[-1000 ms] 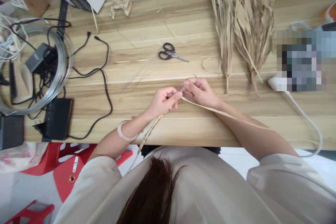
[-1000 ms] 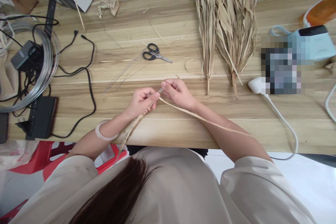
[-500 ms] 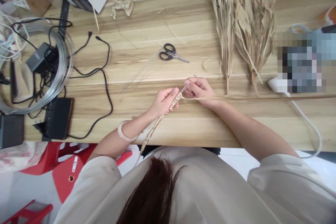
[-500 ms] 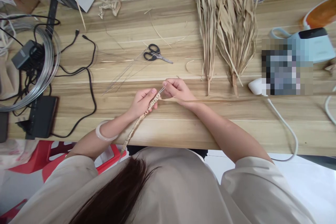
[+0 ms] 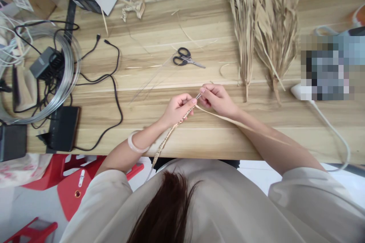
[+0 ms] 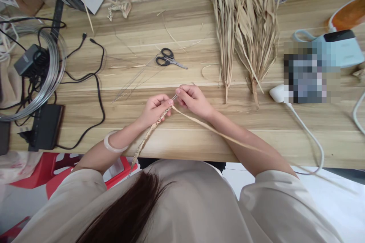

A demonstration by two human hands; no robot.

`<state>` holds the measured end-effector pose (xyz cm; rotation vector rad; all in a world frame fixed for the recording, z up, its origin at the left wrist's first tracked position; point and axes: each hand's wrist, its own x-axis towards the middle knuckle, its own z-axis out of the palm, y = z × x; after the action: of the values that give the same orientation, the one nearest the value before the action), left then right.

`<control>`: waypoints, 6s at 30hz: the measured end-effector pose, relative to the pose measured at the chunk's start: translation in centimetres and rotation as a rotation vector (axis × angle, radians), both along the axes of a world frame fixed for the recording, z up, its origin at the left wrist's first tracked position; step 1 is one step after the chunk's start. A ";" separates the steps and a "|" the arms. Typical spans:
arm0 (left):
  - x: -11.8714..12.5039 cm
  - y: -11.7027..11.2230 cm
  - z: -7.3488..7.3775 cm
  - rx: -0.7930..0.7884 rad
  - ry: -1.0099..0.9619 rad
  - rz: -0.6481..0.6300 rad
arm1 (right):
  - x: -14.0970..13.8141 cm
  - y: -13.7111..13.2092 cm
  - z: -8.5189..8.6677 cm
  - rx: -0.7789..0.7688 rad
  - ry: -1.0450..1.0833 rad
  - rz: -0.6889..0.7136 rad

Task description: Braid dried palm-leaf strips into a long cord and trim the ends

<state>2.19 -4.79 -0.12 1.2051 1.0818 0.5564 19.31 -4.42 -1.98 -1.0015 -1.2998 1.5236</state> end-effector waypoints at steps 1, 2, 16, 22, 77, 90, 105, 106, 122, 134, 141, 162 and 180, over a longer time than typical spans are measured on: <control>0.0 0.0 0.0 0.008 -0.002 0.005 | 0.0 0.0 -0.1 -0.008 0.004 -0.008; 0.0 0.0 0.0 0.019 -0.004 0.014 | 0.0 0.0 -0.2 -0.016 0.008 -0.014; -0.2 0.8 -0.8 -0.014 -0.074 0.132 | -0.1 -1.2 -0.8 0.528 -0.329 -0.105; -0.2 0.7 -0.9 -0.012 -0.111 0.092 | 0.1 -1.4 -1.0 0.599 -0.300 0.002; -2.2 3.7 -0.9 0.026 -0.209 0.241 | 2.7 1.7 0.7 -0.343 0.204 -0.100; -2.7 4.4 -1.4 0.040 -0.162 0.205 | 3.5 1.8 1.1 -0.416 0.055 0.066; -2.5 4.0 -1.2 0.144 -0.168 0.149 | 2.6 1.1 1.7 -0.341 -0.093 0.053; -2.5 3.9 -1.2 0.143 -0.168 0.143 | 2.6 1.1 1.8 -0.350 -0.088 0.054; -2.6 4.0 -1.6 0.148 -0.122 0.169 | 2.5 1.6 0.6 -0.354 0.299 -0.133; -2.5 4.0 -1.4 0.140 -0.077 0.171 | 0.9 0.4 0.7 -0.430 0.347 0.122; -2.4 3.8 -1.1 0.133 -0.081 0.171 | 0.6 0.1 0.6 -0.486 0.350 0.147; -2.4 3.7 -1.2 0.140 -0.070 0.142 | 1.3 0.1 0.6 -0.471 0.328 0.365; -1.8 3.5 -0.9 0.166 -0.020 0.070 | 0.5 -0.1 0.6 -0.462 0.336 0.285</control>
<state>0.40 -1.30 -0.98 1.3064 1.0801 0.7225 19.86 -4.53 -1.42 -0.8053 -0.8952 2.1723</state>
